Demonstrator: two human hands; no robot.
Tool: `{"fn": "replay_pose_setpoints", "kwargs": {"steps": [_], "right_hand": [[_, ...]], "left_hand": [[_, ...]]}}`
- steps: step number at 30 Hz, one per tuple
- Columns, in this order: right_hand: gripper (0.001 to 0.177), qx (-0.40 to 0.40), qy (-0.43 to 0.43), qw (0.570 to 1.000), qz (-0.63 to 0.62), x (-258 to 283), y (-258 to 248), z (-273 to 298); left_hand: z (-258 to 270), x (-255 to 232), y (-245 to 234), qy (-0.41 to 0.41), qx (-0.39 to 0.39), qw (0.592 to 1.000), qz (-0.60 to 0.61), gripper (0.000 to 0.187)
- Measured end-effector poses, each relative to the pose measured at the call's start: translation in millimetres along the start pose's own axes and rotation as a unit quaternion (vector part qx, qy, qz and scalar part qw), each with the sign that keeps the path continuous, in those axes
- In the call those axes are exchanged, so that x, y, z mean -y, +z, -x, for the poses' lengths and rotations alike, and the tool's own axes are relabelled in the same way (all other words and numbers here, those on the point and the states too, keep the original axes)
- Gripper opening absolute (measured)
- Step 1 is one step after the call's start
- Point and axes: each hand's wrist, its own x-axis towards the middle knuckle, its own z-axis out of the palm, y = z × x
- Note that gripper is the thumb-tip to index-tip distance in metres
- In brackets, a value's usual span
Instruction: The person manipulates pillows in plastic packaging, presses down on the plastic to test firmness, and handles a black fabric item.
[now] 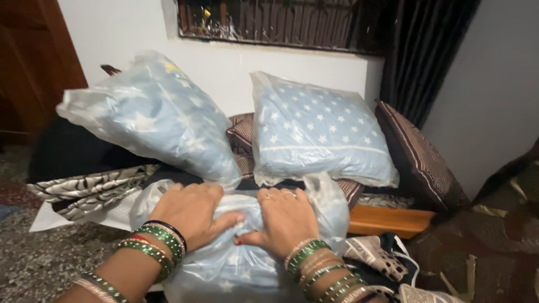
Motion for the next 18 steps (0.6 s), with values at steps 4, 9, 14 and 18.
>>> {"fn": "replay_pose_setpoints", "kwargs": {"steps": [4, 9, 14, 18], "right_hand": [[0.081, -0.043, 0.006, 0.999, -0.031, -13, -9, 14], [0.086, -0.021, 0.052, 0.997, -0.048, -27, -20, 28], [0.093, -0.014, 0.044, 0.997, -0.062, -40, -21, 37], [0.068, -0.011, 0.045, 0.994, -0.095, -50, -22, 35]], "left_hand": [[1, 22, -26, 0.060, 0.008, 0.996, -0.072, 0.099], [-1, 57, -50, -0.047, 0.016, 0.998, 0.042, 0.116], [4, 56, -58, -0.125, 0.037, 0.955, 0.267, 0.063], [-5, 57, -44, -0.107, -0.019, 0.922, 0.371, 0.035]]}}
